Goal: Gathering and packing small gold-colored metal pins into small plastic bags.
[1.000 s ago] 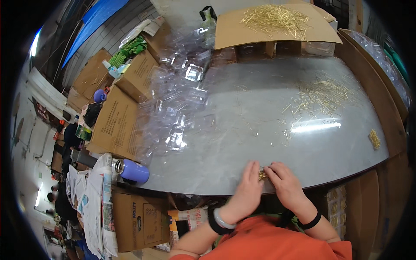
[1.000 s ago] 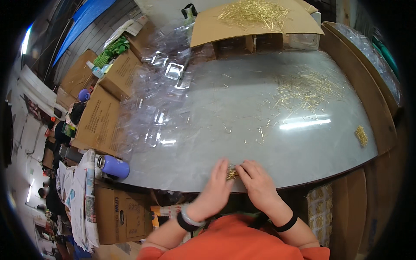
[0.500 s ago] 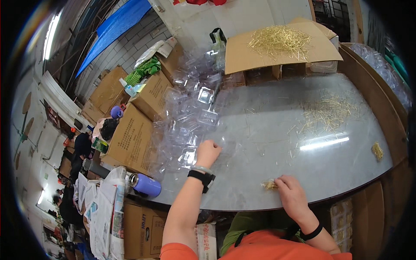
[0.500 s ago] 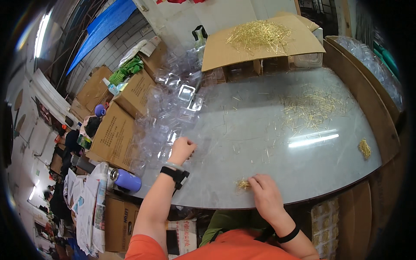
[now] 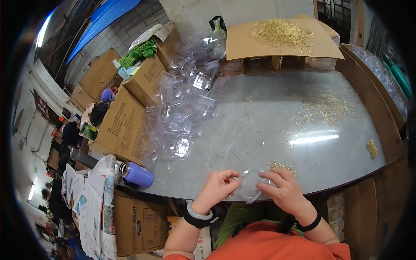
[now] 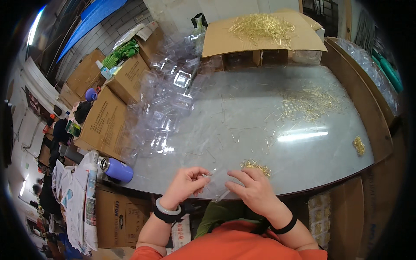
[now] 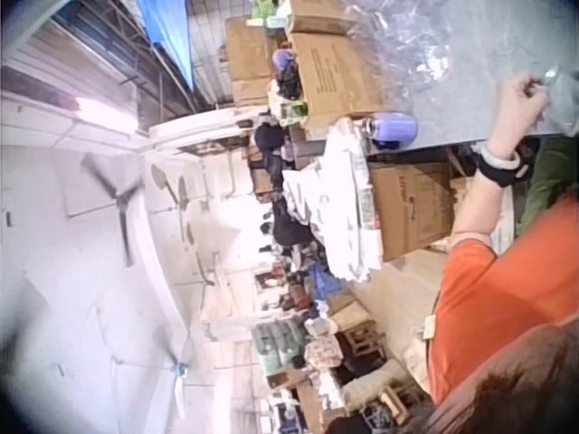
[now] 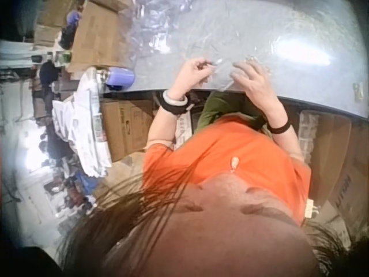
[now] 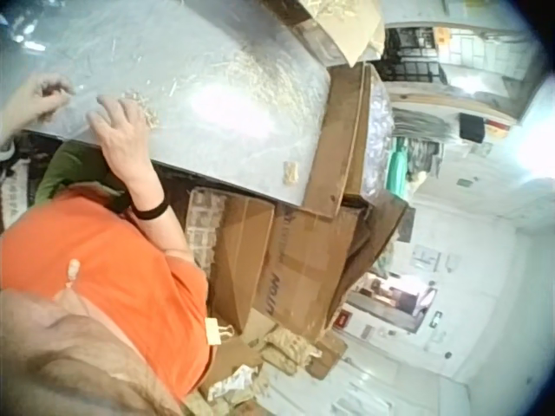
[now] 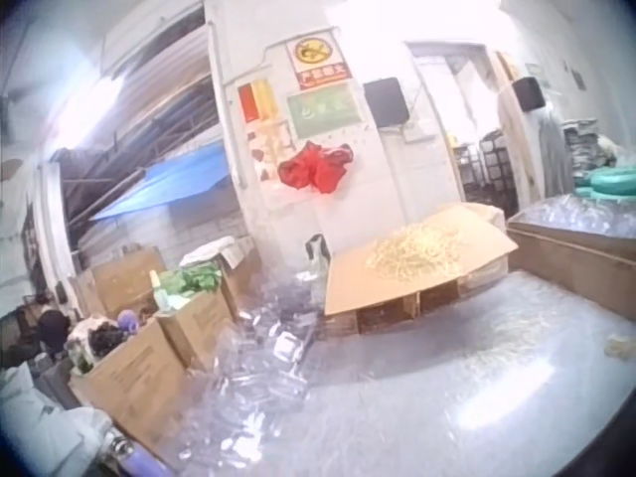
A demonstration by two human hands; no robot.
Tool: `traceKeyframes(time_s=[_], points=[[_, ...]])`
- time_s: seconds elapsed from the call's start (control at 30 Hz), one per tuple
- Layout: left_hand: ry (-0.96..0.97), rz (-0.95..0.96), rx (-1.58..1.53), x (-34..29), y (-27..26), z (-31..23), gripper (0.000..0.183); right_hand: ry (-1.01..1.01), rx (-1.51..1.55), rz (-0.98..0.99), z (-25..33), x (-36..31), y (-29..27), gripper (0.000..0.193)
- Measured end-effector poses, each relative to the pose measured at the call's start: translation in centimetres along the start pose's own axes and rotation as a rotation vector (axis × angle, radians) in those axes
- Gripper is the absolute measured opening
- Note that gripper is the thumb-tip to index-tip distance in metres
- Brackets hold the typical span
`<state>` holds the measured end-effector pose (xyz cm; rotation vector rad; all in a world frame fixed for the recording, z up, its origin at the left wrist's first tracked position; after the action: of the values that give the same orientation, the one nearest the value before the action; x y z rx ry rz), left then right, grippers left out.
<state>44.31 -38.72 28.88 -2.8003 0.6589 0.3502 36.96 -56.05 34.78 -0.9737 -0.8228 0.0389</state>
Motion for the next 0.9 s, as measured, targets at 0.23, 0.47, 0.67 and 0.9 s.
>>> traceKeyframes(time_s=[0.23, 0.47, 0.67, 0.9], points=[[0.288, -0.070, -0.620, -2.0, 3.7, 1.9, 0.066, 0.223, 0.294, 0.037, -1.6, 0.1, 1.7, 0.018], [0.275, 0.051, -0.765, -1.0, 5.2, 4.7, 0.080, 0.355, 0.788, 0.284, -3.0, -0.7, 4.3, 0.015], [0.280, 0.181, -0.762, -1.3, 5.9, 4.8, 0.083, 0.397, 0.931, 0.333, -2.9, -1.5, 5.0, 0.015], [0.286, 0.265, -0.754, -1.4, 6.2, 4.4, 0.085, 0.469, 1.028, 0.438, -3.0, -2.4, 6.2, 0.011]])
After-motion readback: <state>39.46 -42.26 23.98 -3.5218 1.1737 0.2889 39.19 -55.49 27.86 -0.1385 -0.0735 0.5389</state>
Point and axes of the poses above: each hand's wrist, its own x-axis towards the middle knuckle, its own y-axis out of the palm, z = x × y, the point moved 10 cm from there along x, towards the middle knuckle, and after that the axes turned 1 degree about z, right-handed, at the moved point
